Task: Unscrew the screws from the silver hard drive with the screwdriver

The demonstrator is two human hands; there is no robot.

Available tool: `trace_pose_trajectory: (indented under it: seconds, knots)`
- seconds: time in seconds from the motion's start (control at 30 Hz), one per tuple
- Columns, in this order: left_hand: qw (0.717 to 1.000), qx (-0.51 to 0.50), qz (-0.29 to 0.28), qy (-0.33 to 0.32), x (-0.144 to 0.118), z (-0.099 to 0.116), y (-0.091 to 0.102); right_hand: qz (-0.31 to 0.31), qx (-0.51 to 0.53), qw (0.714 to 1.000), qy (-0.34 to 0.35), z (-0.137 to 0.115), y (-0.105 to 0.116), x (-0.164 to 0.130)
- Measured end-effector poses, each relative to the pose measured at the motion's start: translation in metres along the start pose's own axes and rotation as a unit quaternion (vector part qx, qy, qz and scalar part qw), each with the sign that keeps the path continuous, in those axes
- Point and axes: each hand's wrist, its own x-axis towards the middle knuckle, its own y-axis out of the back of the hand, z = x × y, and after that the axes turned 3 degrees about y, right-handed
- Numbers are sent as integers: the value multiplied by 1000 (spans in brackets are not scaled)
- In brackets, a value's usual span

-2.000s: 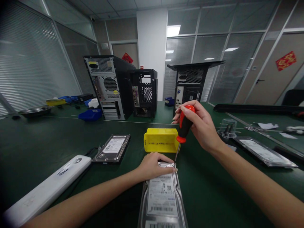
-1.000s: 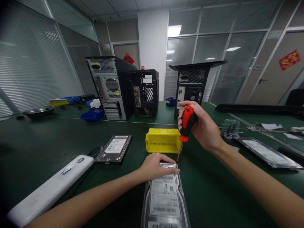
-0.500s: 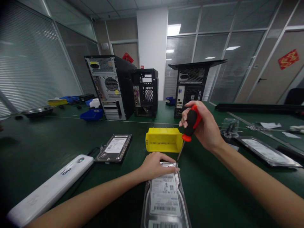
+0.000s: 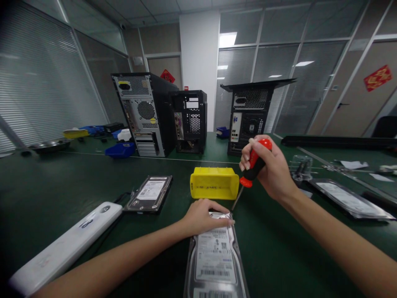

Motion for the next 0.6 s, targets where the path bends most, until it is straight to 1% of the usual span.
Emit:
trace_pose_trajectory:
  seconds: [0.13, 0.23, 0.3, 0.4, 0.5, 0.6]
  knots:
    - [1000, -4, 2, -1, 1, 0, -1, -6, 10, 1000, 1, 0, 1, 0]
    - [1000, -2, 9, 2, 1, -1, -2, -15, 5, 1000, -22, 0, 2, 0]
    - [1000, 2, 11, 6, 1, 0, -2, -6, 6, 999, -35, -1, 1, 0]
    - [1000, 5, 9, 10, 0, 1, -2, 10, -6, 1000, -22, -3, -1, 0]
    - [1000, 7, 11, 13, 1, 1, -2, -3, -19, 1000, -15, -3, -3, 0]
    - [1000, 9, 14, 7, 1, 0, -3, -20, -5, 1000, -19, -1, -4, 0]
